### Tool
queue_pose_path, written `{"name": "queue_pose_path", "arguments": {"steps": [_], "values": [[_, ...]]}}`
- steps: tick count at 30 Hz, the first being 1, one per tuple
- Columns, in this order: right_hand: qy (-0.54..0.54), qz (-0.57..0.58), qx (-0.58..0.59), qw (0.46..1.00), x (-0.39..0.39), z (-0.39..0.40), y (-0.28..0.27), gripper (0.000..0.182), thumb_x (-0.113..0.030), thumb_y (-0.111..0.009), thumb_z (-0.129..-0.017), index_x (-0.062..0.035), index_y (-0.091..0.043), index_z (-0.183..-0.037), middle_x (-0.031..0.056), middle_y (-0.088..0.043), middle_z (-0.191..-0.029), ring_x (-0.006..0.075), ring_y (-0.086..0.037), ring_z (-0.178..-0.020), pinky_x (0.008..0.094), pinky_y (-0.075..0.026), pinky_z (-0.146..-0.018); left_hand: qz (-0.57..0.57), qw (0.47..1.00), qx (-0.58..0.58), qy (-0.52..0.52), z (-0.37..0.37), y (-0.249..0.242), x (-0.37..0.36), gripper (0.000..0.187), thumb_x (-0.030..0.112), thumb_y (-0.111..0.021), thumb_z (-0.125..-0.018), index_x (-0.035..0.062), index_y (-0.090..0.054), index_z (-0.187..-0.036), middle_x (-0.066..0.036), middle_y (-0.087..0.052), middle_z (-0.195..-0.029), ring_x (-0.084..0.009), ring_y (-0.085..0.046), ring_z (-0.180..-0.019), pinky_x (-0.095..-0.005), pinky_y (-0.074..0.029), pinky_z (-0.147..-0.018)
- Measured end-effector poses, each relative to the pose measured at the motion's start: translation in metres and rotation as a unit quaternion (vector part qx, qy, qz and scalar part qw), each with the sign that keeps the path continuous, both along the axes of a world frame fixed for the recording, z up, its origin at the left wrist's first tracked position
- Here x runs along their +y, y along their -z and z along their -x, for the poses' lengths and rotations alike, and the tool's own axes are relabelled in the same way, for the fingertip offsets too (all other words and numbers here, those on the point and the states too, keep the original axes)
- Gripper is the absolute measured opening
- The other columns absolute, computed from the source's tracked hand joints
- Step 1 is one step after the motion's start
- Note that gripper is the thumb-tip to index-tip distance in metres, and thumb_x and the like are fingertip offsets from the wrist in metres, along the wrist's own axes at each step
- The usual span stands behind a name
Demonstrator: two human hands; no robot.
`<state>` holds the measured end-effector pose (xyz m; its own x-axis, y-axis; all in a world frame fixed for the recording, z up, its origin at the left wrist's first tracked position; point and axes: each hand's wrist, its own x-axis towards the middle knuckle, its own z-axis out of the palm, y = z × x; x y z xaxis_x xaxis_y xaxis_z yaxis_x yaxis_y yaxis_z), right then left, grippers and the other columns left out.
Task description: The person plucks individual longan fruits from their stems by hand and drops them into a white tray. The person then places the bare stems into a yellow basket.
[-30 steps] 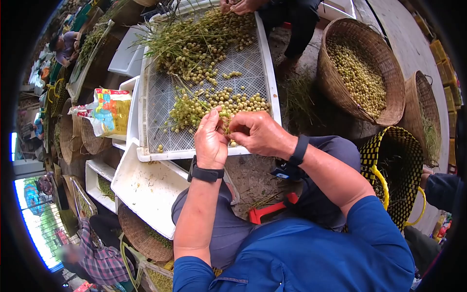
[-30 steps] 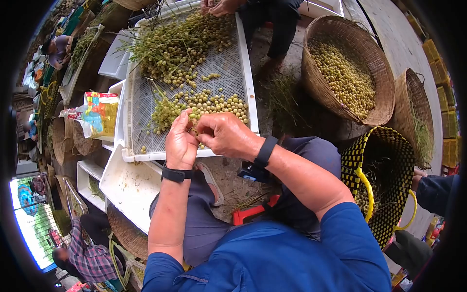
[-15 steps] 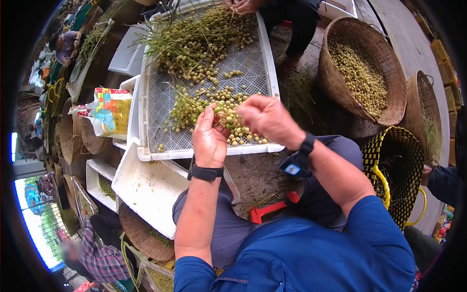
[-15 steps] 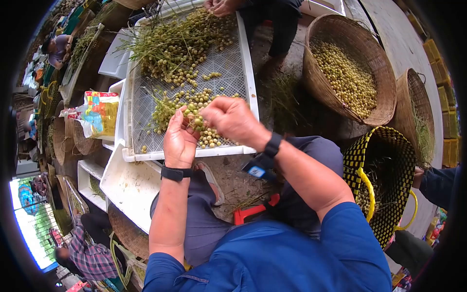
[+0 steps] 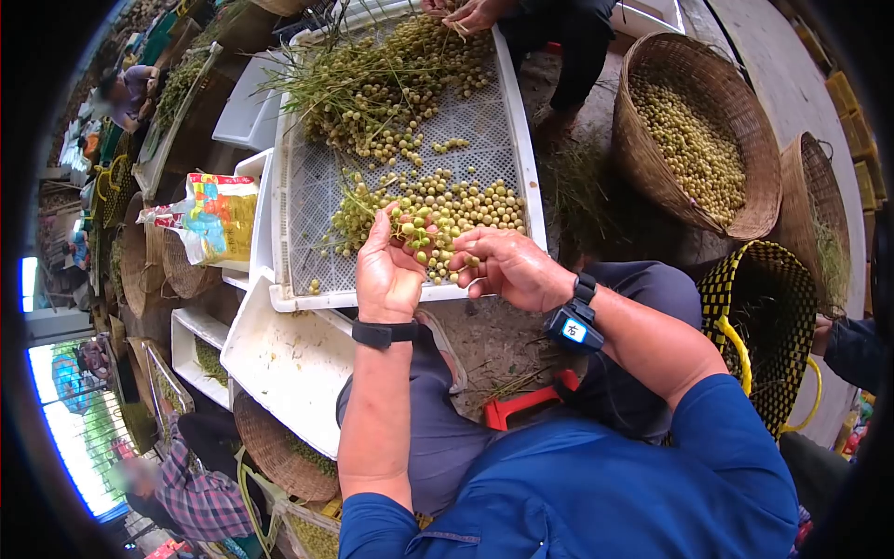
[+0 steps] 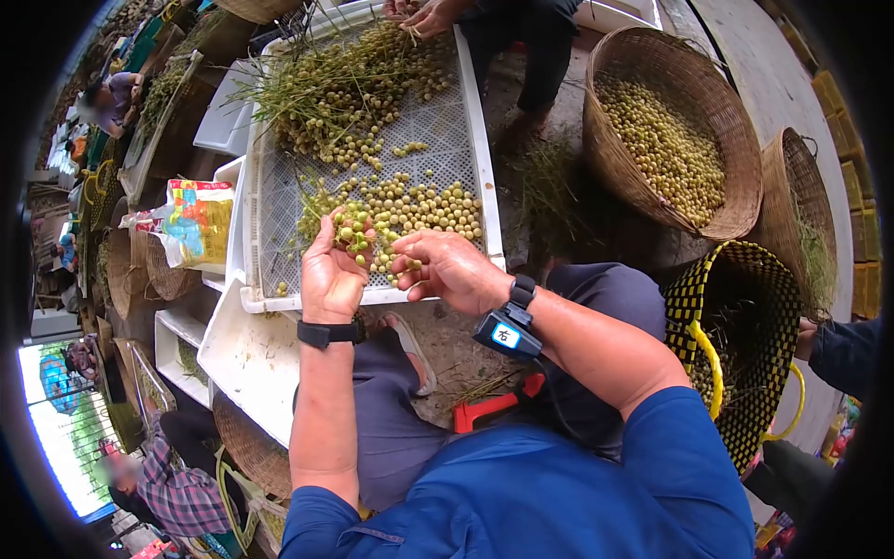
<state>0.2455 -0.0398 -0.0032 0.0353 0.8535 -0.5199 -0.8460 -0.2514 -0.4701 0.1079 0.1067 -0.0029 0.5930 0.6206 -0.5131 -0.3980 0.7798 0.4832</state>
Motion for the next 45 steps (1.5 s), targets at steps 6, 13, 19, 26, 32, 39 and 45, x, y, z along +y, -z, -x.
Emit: {"name": "queue_pose_path", "arguments": {"steps": [6,13,19,26,32,39,45], "values": [[0.016,-0.028,0.005,0.999,0.002,0.003,0.001,0.017,-0.014,-0.058,-0.098,-0.0053,-0.056,-0.111,0.0080,-0.064,-0.097,0.0176,-0.066,-0.081,0.0312,-0.057,-0.066,0.000,1.000,-0.001,0.003,-0.003,-0.004,-0.001,0.032,0.029,-0.056,-0.103,0.0065,-0.055,-0.124,-0.006,-0.062,-0.101,-0.0267,-0.065,-0.095,-0.0401,-0.057,-0.082],[0.027,-0.058,-0.049,0.997,0.007,0.005,-0.009,0.018,-0.013,-0.068,-0.092,-0.0038,-0.060,-0.105,0.0026,-0.060,-0.092,0.0112,-0.062,-0.076,0.0269,-0.056,-0.062,-0.020,0.999,0.027,0.002,-0.006,-0.012,-0.007,0.032,0.030,-0.055,-0.103,0.0067,-0.054,-0.125,-0.006,-0.062,-0.101,-0.0264,-0.066,-0.093,-0.0396,-0.057,-0.081],[0.013,-0.076,-0.071,0.994,0.007,-0.002,-0.001,0.015,-0.015,-0.070,-0.091,-0.0045,-0.061,-0.098,0.0017,-0.061,-0.084,0.0090,-0.061,-0.070,0.0237,-0.054,-0.058,-0.040,0.998,0.037,-0.013,-0.007,-0.005,-0.004,0.031,0.029,-0.055,-0.103,0.0067,-0.054,-0.125,-0.007,-0.062,-0.101,-0.0269,-0.066,-0.091,-0.0405,-0.056,-0.079],[0.014,-0.061,-0.078,0.995,0.009,-0.002,-0.003,0.016,-0.014,-0.071,-0.090,-0.0057,-0.062,-0.100,0.0017,-0.062,-0.081,0.0086,-0.060,-0.066,0.0243,-0.053,-0.058,-0.029,0.999,0.030,-0.013,-0.004,-0.003,-0.003,0.031,0.029,-0.054,-0.103,0.0068,-0.054,-0.124,-0.008,-0.062,-0.102,-0.0278,-0.066,-0.095,-0.0413,-0.057,-0.079],[0.020,-0.058,-0.113,0.992,0.011,0.001,0.001,0.024,-0.015,-0.074,-0.089,-0.0031,-0.062,-0.105,0.0000,-0.061,-0.082,0.0071,-0.060,-0.066,0.0218,-0.052,-0.055,-0.030,0.999,0.031,-0.015,-0.005,-0.009,-0.005,0.032,0.029,-0.053,-0.104,0.0061,-0.052,-0.126,-0.009,-0.063,-0.103,-0.0277,-0.066,-0.095,-0.0410,-0.057,-0.079],[0.013,-0.051,-0.137,0.989,0.012,0.002,0.002,0.020,-0.018,-0.075,-0.089,-0.0047,-0.064,-0.098,-0.0009,-0.061,-0.080,0.0065,-0.058,-0.062,0.0217,-0.049,-0.052,-0.039,0.999,0.027,0.000,-0.006,-0.008,-0.007,0.033,0.029,-0.053,-0.104,0.0053,-0.052,-0.127,-0.009,-0.063,-0.104,-0.0277,-0.066,-0.094,-0.0411,-0.058,-0.079],[0.000,-0.032,-0.107,0.994,0.011,0.002,-0.003,0.020,-0.021,-0.076,-0.089,-0.0059,-0.064,-0.094,-0.0013,-0.061,-0.078,0.0063,-0.057,-0.061,0.0215,-0.047,-0.051,-0.039,0.998,0.039,-0.013,-0.008,-0.009,-0.008,0.032,0.028,-0.053,-0.104,0.0049,-0.053,-0.126,-0.008,-0.062,-0.103,-0.0273,-0.067,-0.093,-0.0411,-0.058,-0.078]]}}
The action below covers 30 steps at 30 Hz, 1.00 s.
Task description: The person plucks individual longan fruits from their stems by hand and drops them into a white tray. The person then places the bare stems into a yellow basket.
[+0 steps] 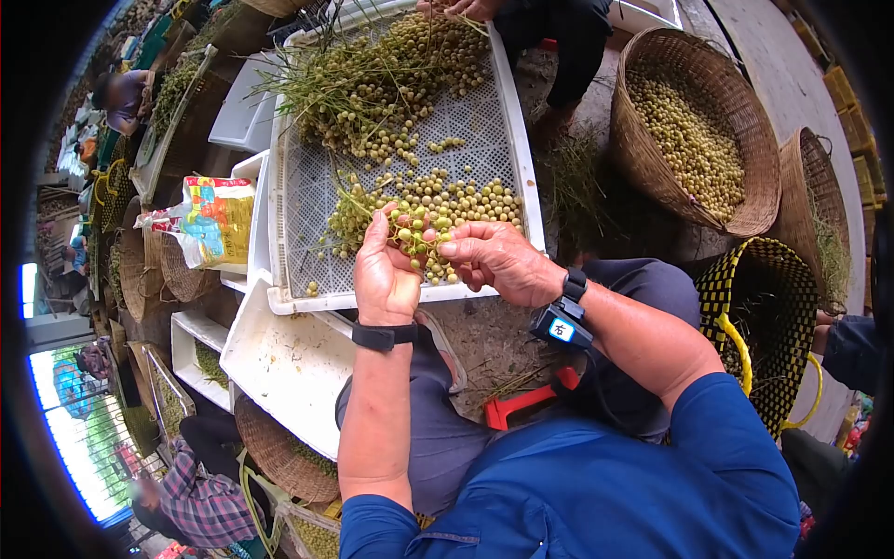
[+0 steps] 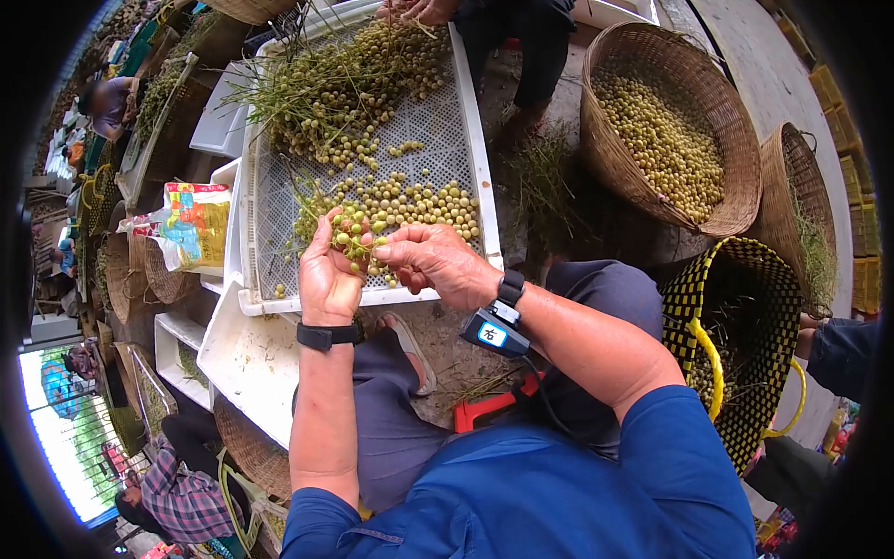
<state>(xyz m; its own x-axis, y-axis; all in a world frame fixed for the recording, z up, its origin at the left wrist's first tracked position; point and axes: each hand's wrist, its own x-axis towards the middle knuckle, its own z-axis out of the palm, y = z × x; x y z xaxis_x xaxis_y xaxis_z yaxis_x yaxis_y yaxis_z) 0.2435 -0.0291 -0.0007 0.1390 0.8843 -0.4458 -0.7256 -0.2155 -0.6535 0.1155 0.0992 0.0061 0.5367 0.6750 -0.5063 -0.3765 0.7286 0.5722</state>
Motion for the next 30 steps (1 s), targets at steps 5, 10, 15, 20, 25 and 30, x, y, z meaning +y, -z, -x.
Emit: {"name": "queue_pose_path", "arguments": {"steps": [5,10,15,20,25,30], "values": [[-0.005,-0.002,0.023,1.000,-0.001,0.001,0.003,0.020,-0.021,-0.076,-0.088,-0.0061,-0.063,-0.093,-0.0014,-0.059,-0.074,0.0071,-0.056,-0.060,0.0213,-0.044,-0.050,-0.024,1.000,0.001,0.011,0.001,0.003,0.000,0.031,0.028,-0.053,-0.104,0.0056,-0.053,-0.126,-0.008,-0.062,-0.102,-0.0272,-0.066,-0.094,-0.0415,-0.058,-0.077],[-0.040,-0.042,0.007,0.998,-0.005,-0.003,-0.004,0.021,-0.021,-0.076,-0.085,-0.0061,-0.062,-0.090,-0.0011,-0.058,-0.071,0.0079,-0.055,-0.058,0.0216,-0.042,-0.052,-0.025,1.000,0.012,-0.013,0.002,0.004,0.005,0.030,0.027,-0.054,-0.103,0.0063,-0.054,-0.124,-0.007,-0.062,-0.101,-0.0265,-0.066,-0.093,-0.0411,-0.058,-0.076],[-0.046,-0.082,0.083,0.992,-0.012,-0.005,-0.011,0.016,-0.015,-0.069,-0.089,-0.0047,-0.061,-0.098,0.0035,-0.061,-0.081,0.0105,-0.059,-0.067,0.0247,-0.050,-0.058,0.004,0.999,0.002,-0.036,0.009,0.003,0.015,0.027,0.026,-0.054,-0.103,0.0072,-0.057,-0.122,-0.006,-0.063,-0.099,-0.0245,-0.066,-0.092,-0.0387,-0.057,-0.076],[-0.030,-0.065,0.099,0.992,-0.008,-0.003,-0.021,0.024,-0.024,-0.062,-0.096,-0.0037,-0.059,-0.108,0.0048,-0.063,-0.092,0.0106,-0.059,-0.069,0.0246,-0.052,-0.058,0.020,0.998,-0.057,0.022,0.010,0.003,0.014,0.027,0.026,-0.052,-0.104,0.0052,-0.057,-0.121,-0.006,-0.062,-0.097,-0.0191,-0.064,-0.086,-0.0329,-0.057,-0.070],[-0.027,-0.058,0.075,0.995,-0.004,0.000,-0.013,0.027,-0.030,-0.065,-0.097,-0.0047,-0.061,-0.106,0.0023,-0.063,-0.087,0.0089,-0.058,-0.063,0.0212,-0.049,-0.053,0.007,0.998,-0.054,0.042,0.005,0.002,0.005,0.027,0.027,-0.053,-0.104,0.0057,-0.057,-0.121,-0.004,-0.061,-0.097,-0.0175,-0.063,-0.085,-0.0328,-0.057,-0.073],[-0.036,-0.046,0.012,0.998,-0.002,0.001,-0.011,0.025,-0.028,-0.072,-0.093,-0.0053,-0.062,-0.095,0.0005,-0.061,-0.076,0.0062,-0.056,-0.059,0.0213,-0.046,-0.048,-0.016,0.998,-0.044,0.052,0.005,0.007,0.006,0.029,0.029,-0.055,-0.103,0.0071,-0.057,-0.121,-0.004,-0.061,-0.097,-0.0193,-0.063,-0.087,-0.0331,-0.056,-0.072]]}}
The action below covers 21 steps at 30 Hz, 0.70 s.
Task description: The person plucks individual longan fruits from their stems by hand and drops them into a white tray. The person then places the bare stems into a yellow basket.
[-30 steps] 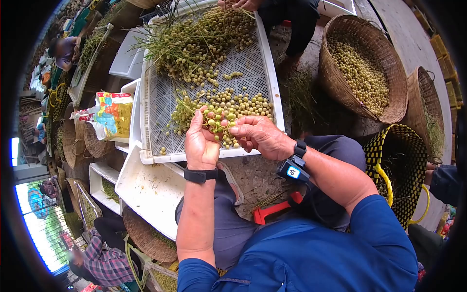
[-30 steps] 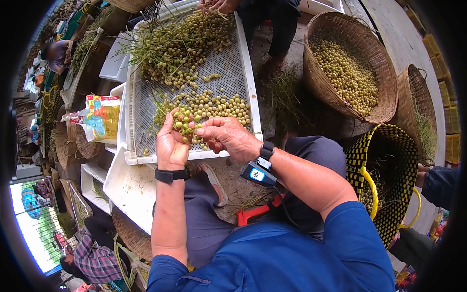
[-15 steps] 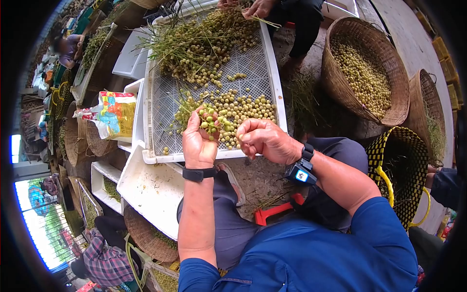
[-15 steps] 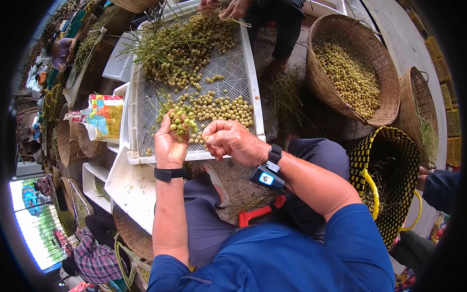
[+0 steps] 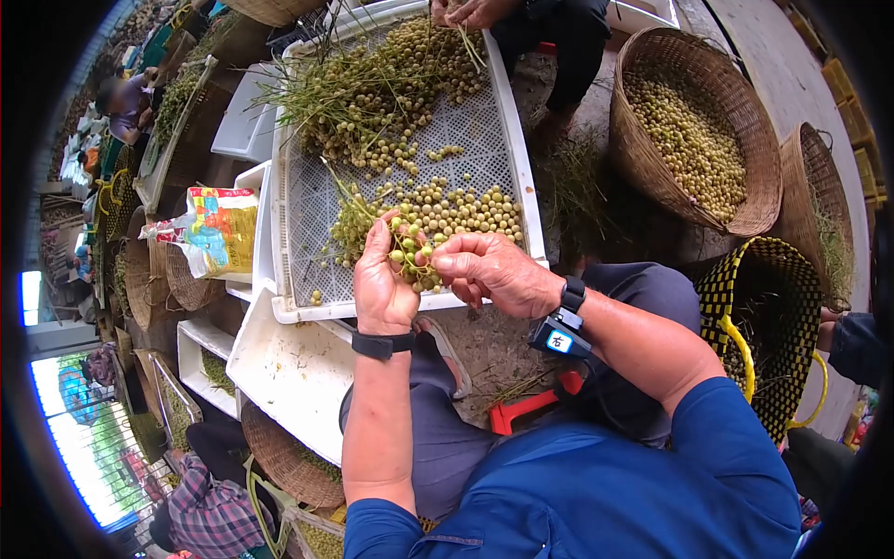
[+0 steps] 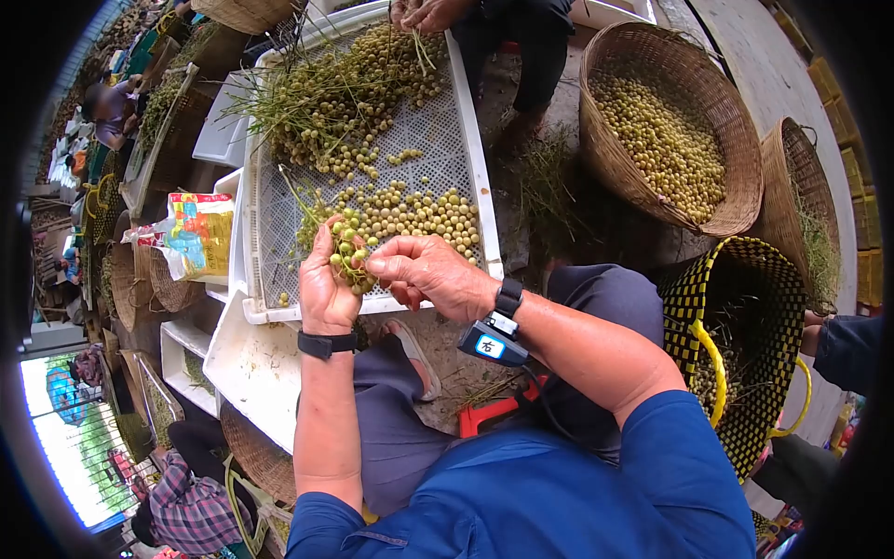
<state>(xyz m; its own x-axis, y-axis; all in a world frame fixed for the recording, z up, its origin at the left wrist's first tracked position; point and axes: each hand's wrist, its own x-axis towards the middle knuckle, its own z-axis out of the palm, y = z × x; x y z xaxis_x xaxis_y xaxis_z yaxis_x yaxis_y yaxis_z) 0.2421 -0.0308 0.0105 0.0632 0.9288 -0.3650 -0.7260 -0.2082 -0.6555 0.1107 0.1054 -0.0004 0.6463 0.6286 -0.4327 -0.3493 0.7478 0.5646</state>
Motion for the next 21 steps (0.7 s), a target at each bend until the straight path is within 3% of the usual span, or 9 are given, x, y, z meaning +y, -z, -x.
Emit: {"name": "queue_pose_path", "arguments": {"steps": [8,13,14,15,18,21], "values": [[-0.002,-0.057,-0.027,0.998,-0.003,-0.005,-0.003,0.019,-0.020,-0.073,-0.090,-0.0046,-0.062,-0.091,-0.0005,-0.058,-0.068,0.0071,-0.056,-0.058,0.0208,-0.044,-0.050,-0.143,0.986,0.065,-0.061,-0.006,-0.020,-0.006,0.026,0.027,-0.055,-0.103,0.0061,-0.059,-0.119,-0.005,-0.060,-0.093,-0.0188,-0.064,-0.082,-0.0351,-0.057,-0.066],[0.000,-0.071,0.030,0.997,-0.008,-0.012,-0.016,0.011,-0.011,-0.067,-0.091,-0.0041,-0.061,-0.096,0.0028,-0.060,-0.076,0.0107,-0.059,-0.061,0.0242,-0.048,-0.053,-0.225,0.960,0.108,-0.126,-0.013,-0.027,-0.004,0.024,0.021,-0.057,-0.102,0.0011,-0.064,-0.115,-0.007,-0.065,-0.090,-0.0138,-0.063,-0.071,-0.0298,-0.058,-0.061],[0.026,-0.039,0.045,0.998,-0.006,-0.011,-0.022,0.010,-0.010,-0.066,-0.091,-0.0036,-0.061,-0.098,0.0032,-0.062,-0.077,0.0103,-0.060,-0.063,0.0231,-0.050,-0.053,-0.229,0.956,0.129,-0.130,-0.016,-0.030,-0.011,0.023,0.020,-0.060,-0.101,0.0014,-0.068,-0.112,-0.004,-0.066,-0.087,-0.0084,-0.057,-0.063,-0.0221,-0.051,-0.055],[0.055,-0.006,0.060,0.997,-0.005,-0.010,-0.027,0.011,-0.008,-0.066,-0.090,-0.0030,-0.062,-0.100,0.0036,-0.063,-0.077,0.0098,-0.062,-0.064,0.0220,-0.051,-0.053,-0.228,0.957,0.127,-0.126,-0.016,-0.028,-0.015,0.023,0.020,-0.060,-0.101,0.0014,-0.068,-0.112,-0.004,-0.066,-0.087,-0.0084,-0.057,-0.063,-0.0221,-0.051,-0.055],[0.058,0.020,-0.002,0.998,0.002,-0.008,-0.006,0.017,-0.014,-0.068,-0.091,-0.0013,-0.063,-0.102,0.0019,-0.063,-0.077,0.0089,-0.061,-0.062,0.0230,-0.052,-0.053,-0.282,0.934,0.198,-0.091,-0.016,-0.025,-0.026,0.020,0.020,-0.064,-0.100,0.0026,-0.073,-0.105,0.006,-0.062,-0.081,-0.0007,-0.043,-0.062,-0.0180,-0.031,-0.051],[0.057,0.033,-0.096,0.993,-0.001,-0.003,-0.001,0.021,-0.019,-0.073,-0.089,-0.0008,-0.065,-0.097,0.0011,-0.064,-0.074,0.0074,-0.059,-0.059,0.0240,-0.050,-0.053,-0.328,0.911,0.238,-0.075,-0.020,-0.027,-0.035,0.021,0.020,-0.064,-0.100,0.0017,-0.073,-0.105,0.006,-0.061,-0.081,-0.0010,-0.044,-0.067,-0.0194,-0.034,-0.055]]}}
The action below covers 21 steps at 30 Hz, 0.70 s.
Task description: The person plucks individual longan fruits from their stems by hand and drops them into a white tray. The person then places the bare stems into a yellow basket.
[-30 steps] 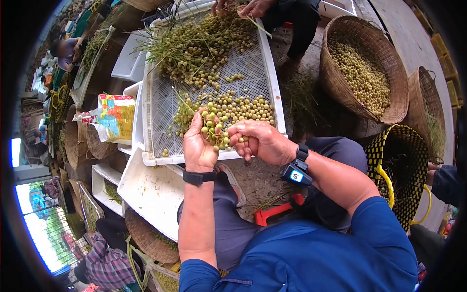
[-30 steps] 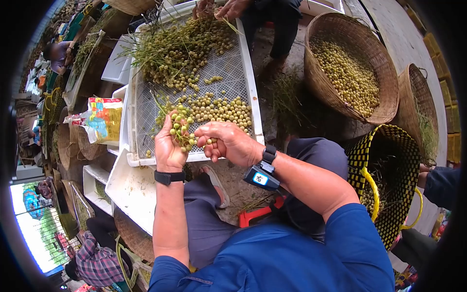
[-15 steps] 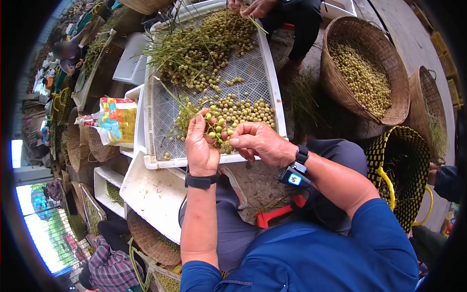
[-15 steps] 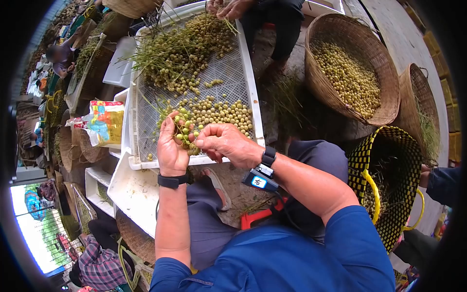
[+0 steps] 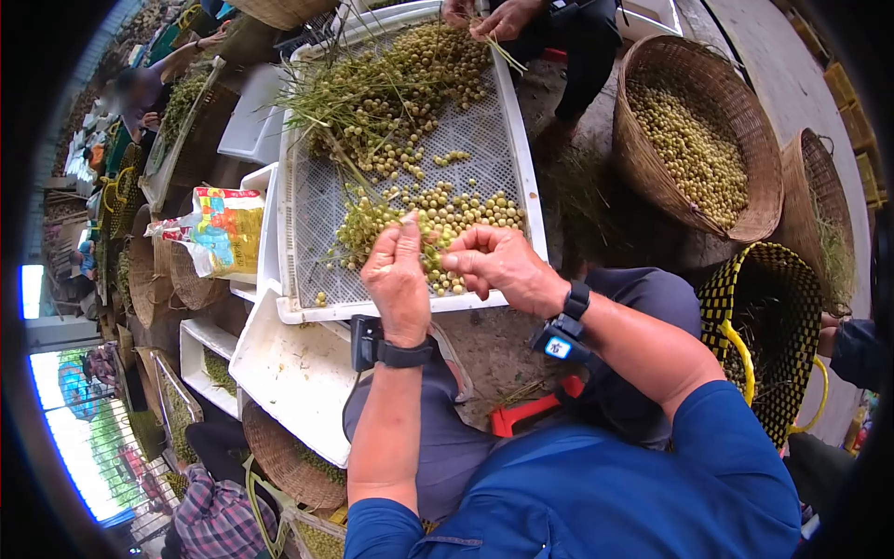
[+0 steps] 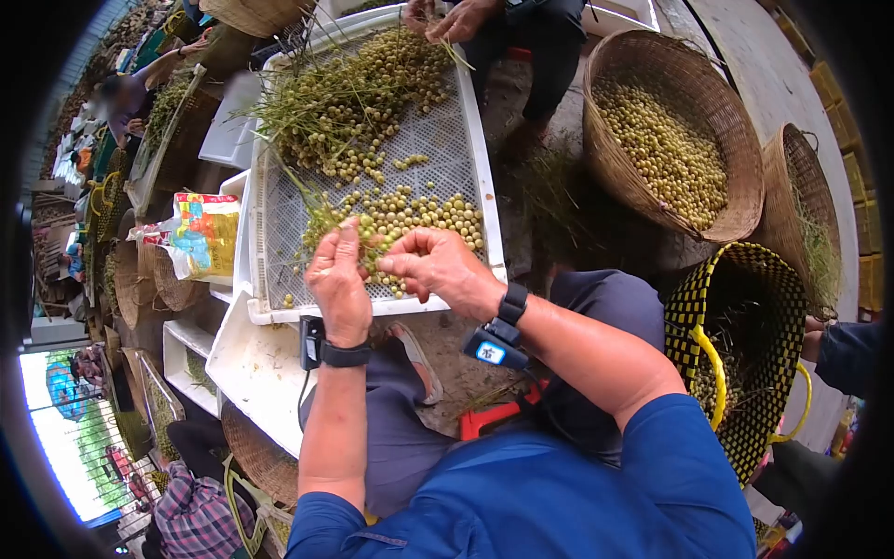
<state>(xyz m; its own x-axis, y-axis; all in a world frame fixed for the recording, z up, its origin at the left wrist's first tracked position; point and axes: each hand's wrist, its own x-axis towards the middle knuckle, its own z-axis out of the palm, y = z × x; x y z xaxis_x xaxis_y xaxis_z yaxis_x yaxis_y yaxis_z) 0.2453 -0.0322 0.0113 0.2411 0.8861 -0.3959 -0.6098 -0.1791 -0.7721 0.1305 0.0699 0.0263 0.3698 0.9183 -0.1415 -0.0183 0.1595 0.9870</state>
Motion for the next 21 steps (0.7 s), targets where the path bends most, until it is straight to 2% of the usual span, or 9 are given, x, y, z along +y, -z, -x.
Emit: {"name": "queue_pose_path", "arguments": {"steps": [2,3,4,6,9,14,18,20,21], "values": [[-0.028,0.042,-0.206,0.977,0.005,0.001,-0.002,0.021,-0.020,-0.075,-0.087,-0.0001,-0.067,-0.087,0.0026,-0.064,-0.071,0.0072,-0.057,-0.061,0.0260,-0.048,-0.054,-0.102,0.992,0.063,0.043,0.002,0.008,0.001,0.019,0.017,-0.063,-0.100,0.0004,-0.072,-0.100,0.004,-0.063,-0.081,-0.0041,-0.050,-0.071,-0.0239,-0.042,-0.061],[-0.015,0.027,-0.270,0.962,0.011,0.000,0.000,0.023,-0.021,-0.075,-0.086,0.0004,-0.067,-0.085,0.0031,-0.065,-0.070,0.0073,-0.057,-0.061,0.0266,-0.047,-0.054,-0.236,0.960,0.132,0.069,0.005,0.020,0.006,0.018,0.015,-0.065,-0.098,-0.0013,-0.070,-0.092,0.001,-0.065,-0.081,-0.0054,-0.051,-0.070,-0.0250,-0.043,-0.063],[0.002,0.011,-0.332,0.943,0.012,0.002,0.005,0.025,-0.021,-0.076,-0.086,0.0010,-0.067,-0.082,0.0035,-0.065,-0.070,0.0074,-0.056,-0.061,0.0272,-0.046,-0.054,-0.096,0.994,0.051,0.017,-0.007,0.001,-0.003,0.017,0.013,-0.067,-0.097,-0.0018,-0.068,-0.089,-0.002,-0.065,-0.079,-0.0064,-0.052,-0.071,-0.0267,-0.044,-0.062],[-0.014,0.020,-0.317,0.948,0.009,0.003,0.007,0.018,-0.018,-0.074,-0.089,-0.0023,-0.065,-0.087,-0.0009,-0.060,-0.067,0.0045,-0.051,-0.056,0.0239,-0.040,-0.048,-0.091,0.993,0.062,0.039,0.000,0.029,-0.002,0.017,0.014,-0.068,-0.097,-0.0030,-0.069,-0.094,0.002,-0.060,-0.079,-0.0053,-0.049,-0.072,-0.0243,-0.043,-0.062],[-0.019,0.034,-0.229,0.973,0.009,0.001,0.000,0.015,-0.017,-0.071,-0.093,-0.0022,-0.067,-0.091,-0.0034,-0.057,-0.066,0.0036,-0.050,-0.055,0.0227,-0.039,-0.047,-0.012,0.999,-0.009,0.029,-0.002,0.014,0.005,0.018,0.015,-0.065,-0.099,-0.0021,-0.070,-0.095,0.005,-0.060,-0.082,-0.0028,-0.048,-0.073,-0.0214,-0.041,-0.063],[-0.022,0.006,-0.213,0.977,0.006,0.002,-0.003,0.013,-0.013,-0.068,-0.095,0.0001,-0.068,-0.095,-0.0036,-0.059,-0.068,0.0031,-0.050,-0.056,0.0211,-0.040,-0.049,0.014,0.997,-0.064,-0.044,0.004,0.024,0.019,0.022,0.018,-0.062,-0.101,-0.0013,-0.072,-0.099,0.006,-0.063,-0.084,-0.0020,-0.050,-0.075,-0.0198,-0.042,-0.065],[-0.025,0.005,-0.184,0.983,0.007,-0.005,-0.018,0.011,-0.011,-0.065,-0.096,0.0003,-0.065,-0.094,-0.0014,-0.058,-0.066,0.0049,-0.052,-0.053,0.0227,-0.041,-0.046,0.053,0.996,-0.070,-0.013,0.014,0.030,0.034,0.019,0.016,-0.059,-0.102,0.0003,-0.071,-0.104,0.005,-0.064,-0.087,-0.0022,-0.052,-0.075,-0.0195,-0.044,-0.068],[0.007,-0.019,-0.230,0.973,0.012,-0.020,-0.015,0.012,-0.009,-0.064,-0.092,0.0016,-0.065,-0.097,0.0050,-0.065,-0.075,0.0114,-0.060,-0.063,0.0278,-0.050,-0.056,0.047,0.996,-0.075,0.009,0.013,0.006,0.031,0.017,0.017,-0.058,-0.102,0.0030,-0.067,-0.106,0.004,-0.062,-0.086,-0.0039,-0.055,-0.071,-0.0227,-0.051,-0.062],[-0.012,-0.051,-0.336,0.940,0.013,-0.030,-0.013,0.017,-0.010,-0.064,-0.091,0.0011,-0.065,-0.104,0.0073,-0.066,-0.086,0.0142,-0.062,-0.076,0.0298,-0.052,-0.069,-0.009,0.996,-0.087,0.032,0.015,0.026,0.039,0.016,0.018,-0.058,-0.101,0.0045,-0.063,-0.107,0.001,-0.063,-0.087,-0.0065,-0.060,-0.071,-0.0260,-0.055,-0.059]]}}
